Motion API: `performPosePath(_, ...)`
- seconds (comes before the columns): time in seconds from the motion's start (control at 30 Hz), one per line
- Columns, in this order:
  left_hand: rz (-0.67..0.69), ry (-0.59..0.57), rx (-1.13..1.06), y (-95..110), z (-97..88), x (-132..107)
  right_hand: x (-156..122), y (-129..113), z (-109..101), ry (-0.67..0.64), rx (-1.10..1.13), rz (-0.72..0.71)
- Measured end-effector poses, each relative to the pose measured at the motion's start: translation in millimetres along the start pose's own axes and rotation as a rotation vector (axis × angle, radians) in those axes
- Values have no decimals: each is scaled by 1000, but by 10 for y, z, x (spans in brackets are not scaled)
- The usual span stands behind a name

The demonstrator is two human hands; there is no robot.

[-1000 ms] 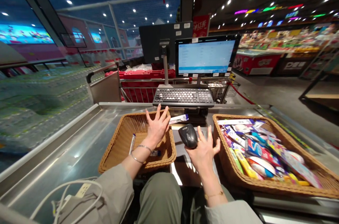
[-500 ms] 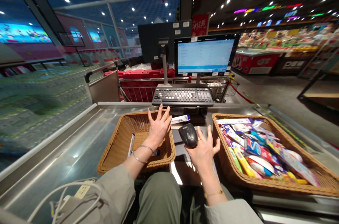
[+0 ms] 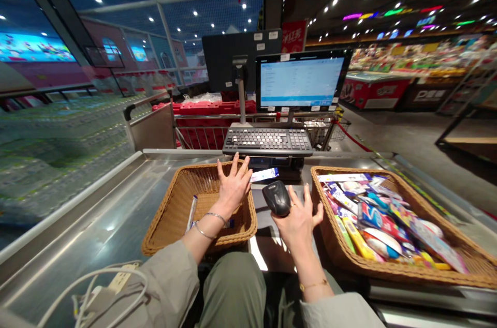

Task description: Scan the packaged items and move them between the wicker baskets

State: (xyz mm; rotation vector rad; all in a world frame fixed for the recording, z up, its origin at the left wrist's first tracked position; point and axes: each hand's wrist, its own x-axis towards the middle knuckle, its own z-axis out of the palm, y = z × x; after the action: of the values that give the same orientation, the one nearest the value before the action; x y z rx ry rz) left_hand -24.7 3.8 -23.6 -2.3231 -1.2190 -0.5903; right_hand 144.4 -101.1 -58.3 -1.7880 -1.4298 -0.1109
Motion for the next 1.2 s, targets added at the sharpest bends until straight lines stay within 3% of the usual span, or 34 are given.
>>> performPosePath(0.4, -9, -17, -24, 6, 5, 21, 6, -9, -22, -10, 5, -3)
performPosePath(0.77, -8, 32, 8, 51, -7, 31, -24, 156, 96, 37, -87, -87)
performPosePath(1.2, 27, 80, -41, 290, -186, 195, 8, 124, -262, 212, -134, -64)
